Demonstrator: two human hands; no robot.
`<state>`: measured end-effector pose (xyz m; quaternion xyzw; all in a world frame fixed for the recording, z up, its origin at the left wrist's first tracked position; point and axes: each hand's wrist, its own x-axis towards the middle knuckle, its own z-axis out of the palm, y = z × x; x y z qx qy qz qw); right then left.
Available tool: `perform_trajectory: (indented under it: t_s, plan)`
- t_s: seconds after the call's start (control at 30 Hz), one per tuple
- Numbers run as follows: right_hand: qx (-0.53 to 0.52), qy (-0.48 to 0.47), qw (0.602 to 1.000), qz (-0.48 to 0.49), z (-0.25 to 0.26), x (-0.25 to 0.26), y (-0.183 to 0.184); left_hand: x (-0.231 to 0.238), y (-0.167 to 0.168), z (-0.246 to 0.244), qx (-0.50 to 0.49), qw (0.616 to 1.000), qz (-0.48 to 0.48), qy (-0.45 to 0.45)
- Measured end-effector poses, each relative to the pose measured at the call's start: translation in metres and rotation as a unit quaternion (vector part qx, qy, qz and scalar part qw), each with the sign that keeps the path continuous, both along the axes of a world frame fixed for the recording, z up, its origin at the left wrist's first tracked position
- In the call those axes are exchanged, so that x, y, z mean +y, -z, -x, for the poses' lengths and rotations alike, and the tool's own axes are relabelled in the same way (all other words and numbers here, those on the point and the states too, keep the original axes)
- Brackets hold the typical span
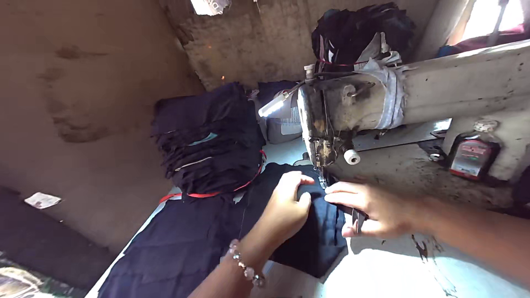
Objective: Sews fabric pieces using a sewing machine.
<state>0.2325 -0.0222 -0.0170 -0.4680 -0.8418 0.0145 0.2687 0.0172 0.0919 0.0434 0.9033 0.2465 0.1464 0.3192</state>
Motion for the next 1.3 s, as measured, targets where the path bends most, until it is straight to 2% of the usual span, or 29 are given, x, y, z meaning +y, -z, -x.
perform_trajectory:
  t_s: [0.03,0.1,0.13,0.2,0.33,0.63,0.83,1.03,1.2,1.3]
  plan:
    - [-0.004,0.004,1.000,-0.004,-0.002,0.001,0.001,0.011,0.002,0.004,-0.029,0.996,-0.038,0.075]
    - [-0.024,0.015,0.999,-0.025,-0.005,0.002,0.003,0.038,0.010,0.008,-0.053,0.963,-0.081,0.252]
    - [-0.040,0.022,0.998,-0.037,-0.006,0.003,0.003,0.048,0.014,0.009,-0.052,0.946,-0.088,0.309]
    - [-0.052,0.012,0.996,-0.068,-0.005,0.001,0.003,0.058,0.021,0.011,-0.049,0.936,-0.080,0.340]
    - [-0.035,-0.042,0.997,-0.063,0.005,-0.003,0.003,0.063,0.025,0.014,-0.041,0.940,-0.085,0.329]
    - [-0.026,0.014,0.997,-0.073,0.002,0.003,0.013,0.065,0.017,0.012,0.040,0.947,-0.095,0.303]
    - [-0.057,0.066,0.995,-0.051,0.002,-0.002,0.003,0.056,0.014,0.010,0.079,0.960,-0.105,0.249]
    - [-0.057,0.003,0.996,-0.062,0.011,-0.006,0.003,0.041,0.011,0.003,0.150,0.966,-0.114,0.176]
    - [-0.058,0.071,0.994,-0.060,-0.002,-0.003,0.001,0.016,-0.001,-0.001,0.248,0.952,-0.135,0.119]
    - [-0.047,0.025,0.993,-0.105,0.005,-0.005,0.002,0.008,-0.008,0.001,0.288,0.937,-0.172,0.101]
